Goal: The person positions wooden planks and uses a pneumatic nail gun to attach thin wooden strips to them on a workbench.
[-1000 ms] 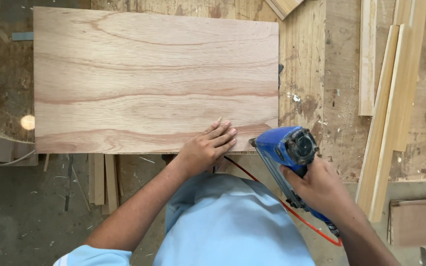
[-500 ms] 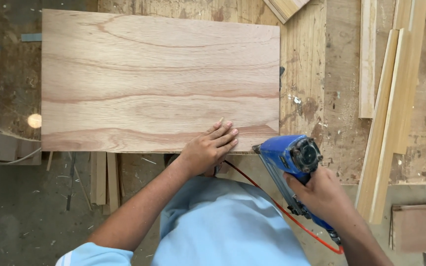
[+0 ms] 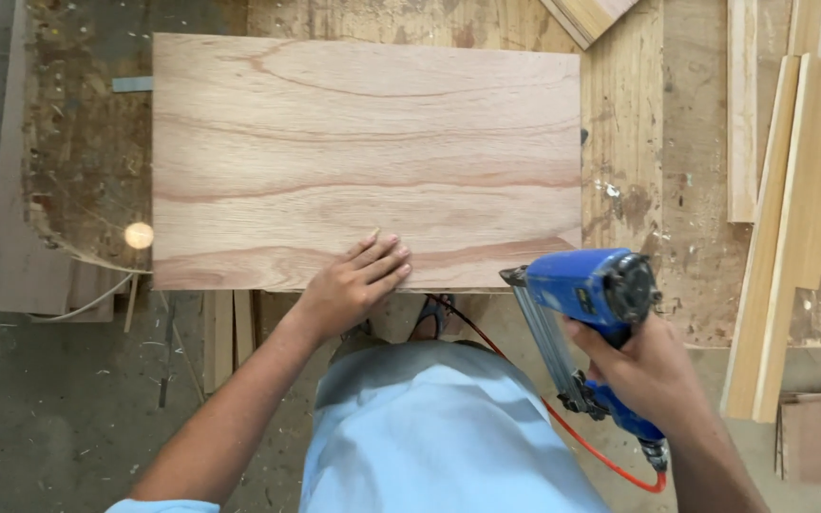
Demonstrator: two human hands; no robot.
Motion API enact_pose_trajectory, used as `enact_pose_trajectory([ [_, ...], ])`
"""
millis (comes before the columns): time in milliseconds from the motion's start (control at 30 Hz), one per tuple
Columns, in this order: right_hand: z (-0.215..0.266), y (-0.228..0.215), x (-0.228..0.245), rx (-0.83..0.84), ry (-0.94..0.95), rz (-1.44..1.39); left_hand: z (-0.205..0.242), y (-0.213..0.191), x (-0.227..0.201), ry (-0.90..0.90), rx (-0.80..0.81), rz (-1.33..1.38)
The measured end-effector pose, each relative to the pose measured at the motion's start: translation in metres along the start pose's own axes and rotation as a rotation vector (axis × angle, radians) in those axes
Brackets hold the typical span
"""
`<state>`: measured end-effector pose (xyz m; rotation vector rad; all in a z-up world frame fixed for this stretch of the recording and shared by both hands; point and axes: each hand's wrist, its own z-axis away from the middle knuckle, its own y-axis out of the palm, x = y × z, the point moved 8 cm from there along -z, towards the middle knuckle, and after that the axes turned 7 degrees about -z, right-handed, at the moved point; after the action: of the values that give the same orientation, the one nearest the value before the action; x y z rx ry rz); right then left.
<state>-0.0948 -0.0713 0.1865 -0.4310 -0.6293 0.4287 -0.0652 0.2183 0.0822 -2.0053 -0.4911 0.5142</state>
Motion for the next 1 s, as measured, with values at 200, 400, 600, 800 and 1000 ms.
enact_pose_trajectory([
  [200, -0.001, 0.028, 0.023, -0.122, -0.204, 0.084, 0.009, 0.006, 0.002, -0.1, -0.143, 0.022],
  [400, -0.003, 0.042, 0.005, -0.016, 0.03, -0.013, 0.011, 0.007, 0.003, -0.059, -0.121, 0.054],
  [600, 0.014, 0.022, 0.025, -0.098, -0.596, -1.024, -0.025, -0.041, -0.018, -0.463, -0.064, 0.463],
  [800, 0.043, 0.037, 0.027, -0.425, -0.635, -1.135, -0.038, -0.044, -0.068, -0.461, 0.17, 0.379],
  [1000, 0.069, 0.062, 0.027, -0.482, -0.711, -1.204, -0.034, -0.086, -0.056, -0.498, -0.077, 0.131],
])
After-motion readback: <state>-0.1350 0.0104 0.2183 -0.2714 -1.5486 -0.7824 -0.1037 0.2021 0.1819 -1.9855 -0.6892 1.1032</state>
